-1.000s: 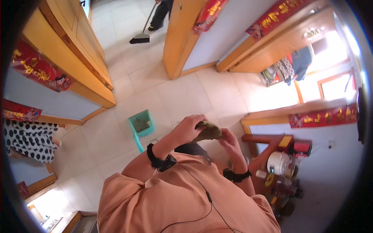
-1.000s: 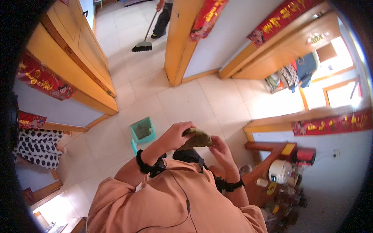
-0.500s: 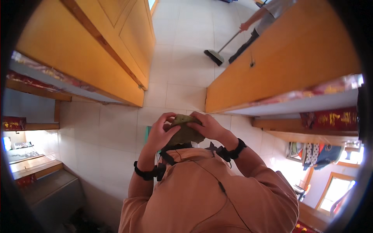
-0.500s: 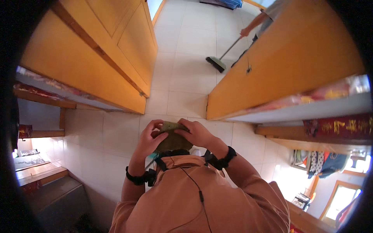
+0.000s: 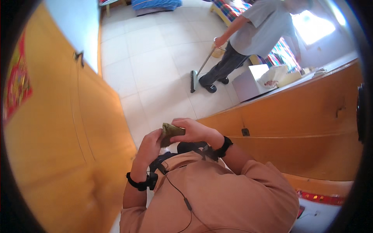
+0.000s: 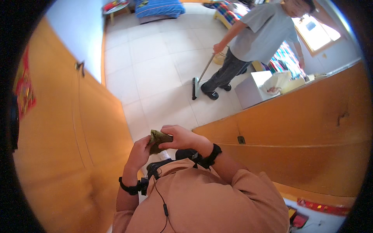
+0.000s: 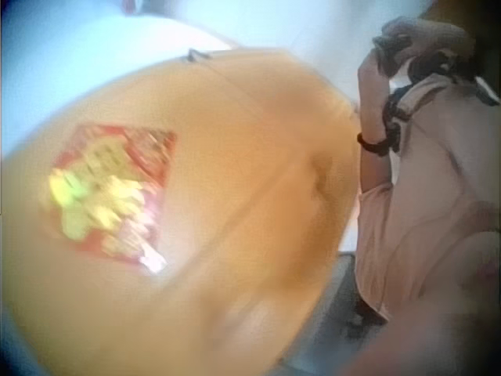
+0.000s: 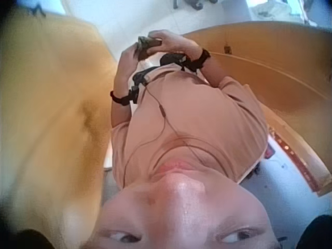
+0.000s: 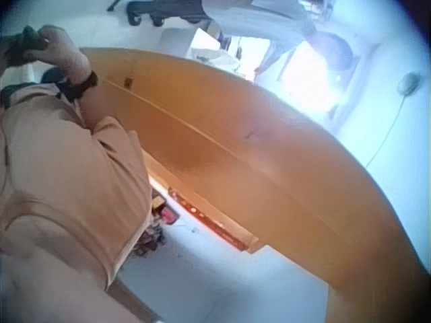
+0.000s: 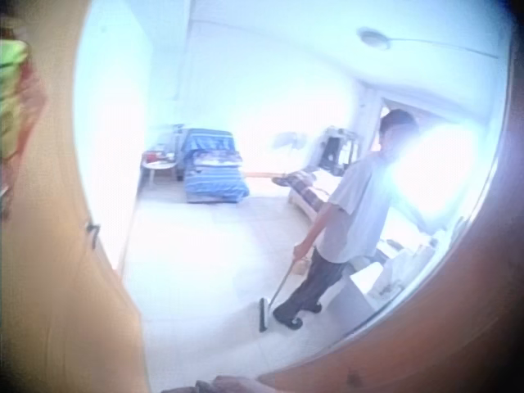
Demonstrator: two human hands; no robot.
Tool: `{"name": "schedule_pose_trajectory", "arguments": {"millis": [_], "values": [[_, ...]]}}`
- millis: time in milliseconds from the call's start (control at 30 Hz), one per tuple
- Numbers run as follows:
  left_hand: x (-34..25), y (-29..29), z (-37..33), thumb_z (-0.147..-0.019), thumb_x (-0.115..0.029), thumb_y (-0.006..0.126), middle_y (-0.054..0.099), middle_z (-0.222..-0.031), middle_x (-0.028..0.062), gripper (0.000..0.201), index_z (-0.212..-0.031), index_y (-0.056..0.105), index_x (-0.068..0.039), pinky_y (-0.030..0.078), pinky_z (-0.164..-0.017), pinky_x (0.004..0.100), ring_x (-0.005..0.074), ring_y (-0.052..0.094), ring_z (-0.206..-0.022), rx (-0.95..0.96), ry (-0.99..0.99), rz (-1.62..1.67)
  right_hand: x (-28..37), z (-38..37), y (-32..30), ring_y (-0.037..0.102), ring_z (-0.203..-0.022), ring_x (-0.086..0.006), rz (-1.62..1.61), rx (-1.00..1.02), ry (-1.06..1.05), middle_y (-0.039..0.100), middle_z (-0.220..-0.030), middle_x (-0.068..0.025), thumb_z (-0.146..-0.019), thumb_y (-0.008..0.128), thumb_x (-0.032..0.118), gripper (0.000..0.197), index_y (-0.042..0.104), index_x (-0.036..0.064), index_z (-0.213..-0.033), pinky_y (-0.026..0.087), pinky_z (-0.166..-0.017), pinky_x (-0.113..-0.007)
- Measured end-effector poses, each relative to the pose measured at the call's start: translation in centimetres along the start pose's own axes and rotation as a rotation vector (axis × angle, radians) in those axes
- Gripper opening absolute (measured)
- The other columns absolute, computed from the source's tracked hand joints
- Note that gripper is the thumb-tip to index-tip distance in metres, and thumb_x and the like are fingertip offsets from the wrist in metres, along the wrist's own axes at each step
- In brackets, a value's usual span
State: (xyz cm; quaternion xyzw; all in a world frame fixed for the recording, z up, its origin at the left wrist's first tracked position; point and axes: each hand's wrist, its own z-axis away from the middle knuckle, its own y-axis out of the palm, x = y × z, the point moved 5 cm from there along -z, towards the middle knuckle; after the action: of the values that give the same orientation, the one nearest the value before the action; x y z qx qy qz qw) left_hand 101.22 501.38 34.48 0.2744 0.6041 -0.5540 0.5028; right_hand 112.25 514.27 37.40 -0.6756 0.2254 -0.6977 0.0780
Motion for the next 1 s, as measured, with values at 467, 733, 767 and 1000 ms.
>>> {"name": "schedule_pose_trajectory", "arguments": {"millis": [467, 733, 767, 1000], "values": [[4.8, -15.3, -38.1, -0.091, -0.004, 0.060, 0.062, -0.092, 0.0063, 0.017, -0.108, 0.059, -0.004, 0.047, -0.061, 0.0246, 0.0105, 0.058, -0.069, -0.058, -0.082, 0.152, -14.9, -25.5, -21.6, 0.059, -0.075, -0.0245, -0.193, -0.111, 0.281, 0.067, -0.090, -0.0150, -0.096, 0.056, 0.028, 0.028, 0.060, 0.0038, -0.108, 0.047, -0.075, -0.036], [4.2, -21.4, -60.5, -0.086, -0.045, 0.069, 0.043, -0.140, 0.0115, 0.083, -0.146, 0.031, -0.003, 0.036, -0.106, 0.0356, 0.0231, 0.042, -0.129, 0.308, 0.076, 0.691, -16.1, -42.9, -36.2, 0.063, -0.083, -0.0264, -0.299, -0.223, 0.211, 0.068, -0.093, -0.0145, -0.095, 0.056, 0.039, 0.037, 0.061, 0.0057, -0.110, 0.051, -0.075, -0.037], [5.4, -21.5, -63.3, -0.080, -0.057, 0.070, 0.038, -0.145, 0.0109, 0.098, -0.148, 0.027, -0.003, 0.033, -0.109, 0.0358, 0.0241, 0.037, -0.134, 0.336, 0.025, 0.582, -16.0, -44.4, -38.0, 0.063, -0.085, -0.0284, -0.283, -0.277, 0.147, 0.067, -0.095, -0.0148, -0.095, 0.055, 0.038, 0.036, 0.061, 0.0056, -0.110, 0.050, -0.078, -0.038], [5.6, -18.0, -83.8, -0.094, -0.007, 0.058, 0.059, -0.122, 0.0080, 0.039, -0.131, 0.051, 0.001, 0.049, -0.087, 0.0312, 0.0176, 0.059, -0.103, 0.544, -0.199, 0.677, -28.1, -47.4, -47.6, 0.065, -0.076, -0.0179, -0.340, -0.663, 0.483, 0.067, -0.097, -0.0109, -0.094, 0.060, 0.025, 0.033, 0.054, 0.0055, -0.121, 0.053, -0.069, -0.031]]}}
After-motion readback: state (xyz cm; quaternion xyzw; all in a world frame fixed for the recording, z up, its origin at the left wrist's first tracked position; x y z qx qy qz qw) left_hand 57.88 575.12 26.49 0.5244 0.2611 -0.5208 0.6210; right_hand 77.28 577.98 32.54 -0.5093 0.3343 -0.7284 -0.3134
